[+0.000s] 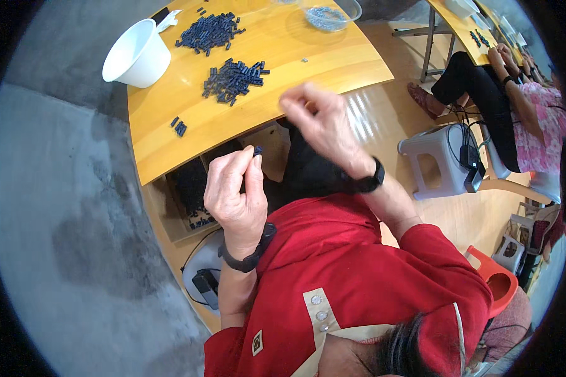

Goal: Manually assembling small blue plastic components at a workstation by joining them together.

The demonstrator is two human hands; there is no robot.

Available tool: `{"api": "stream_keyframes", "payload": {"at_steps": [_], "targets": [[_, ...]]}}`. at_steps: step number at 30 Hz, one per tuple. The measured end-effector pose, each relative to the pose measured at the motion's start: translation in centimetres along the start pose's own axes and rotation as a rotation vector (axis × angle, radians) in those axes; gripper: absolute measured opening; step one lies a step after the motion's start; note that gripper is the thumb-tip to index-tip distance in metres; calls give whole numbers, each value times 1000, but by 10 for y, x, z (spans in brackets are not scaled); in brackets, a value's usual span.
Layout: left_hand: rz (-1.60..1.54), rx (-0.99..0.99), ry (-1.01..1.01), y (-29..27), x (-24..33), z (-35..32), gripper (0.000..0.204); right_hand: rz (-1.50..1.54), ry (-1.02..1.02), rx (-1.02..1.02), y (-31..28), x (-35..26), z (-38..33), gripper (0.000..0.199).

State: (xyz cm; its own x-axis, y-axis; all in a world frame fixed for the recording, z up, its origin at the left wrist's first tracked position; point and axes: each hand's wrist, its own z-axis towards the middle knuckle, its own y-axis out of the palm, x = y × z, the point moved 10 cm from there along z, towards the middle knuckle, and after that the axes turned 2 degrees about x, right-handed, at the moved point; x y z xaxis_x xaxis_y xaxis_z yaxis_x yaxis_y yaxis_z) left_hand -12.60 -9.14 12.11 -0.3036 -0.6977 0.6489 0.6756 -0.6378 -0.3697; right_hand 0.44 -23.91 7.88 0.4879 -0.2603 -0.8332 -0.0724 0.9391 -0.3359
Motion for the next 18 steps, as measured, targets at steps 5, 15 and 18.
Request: {"api": "stream_keyframes", "payload": {"at_steps": [5, 15, 18], "targets": [[-50, -12, 7, 3, -1, -2, 14, -500, -88, 243, -38, 53, 41, 12], [-34, -20, -11, 0, -5, -5, 13, -671, -193, 108, -16, 72, 50, 13], [-27, -20, -7, 0, -3, -4, 14, -576, -167, 151, -23, 70, 50, 14]]}}
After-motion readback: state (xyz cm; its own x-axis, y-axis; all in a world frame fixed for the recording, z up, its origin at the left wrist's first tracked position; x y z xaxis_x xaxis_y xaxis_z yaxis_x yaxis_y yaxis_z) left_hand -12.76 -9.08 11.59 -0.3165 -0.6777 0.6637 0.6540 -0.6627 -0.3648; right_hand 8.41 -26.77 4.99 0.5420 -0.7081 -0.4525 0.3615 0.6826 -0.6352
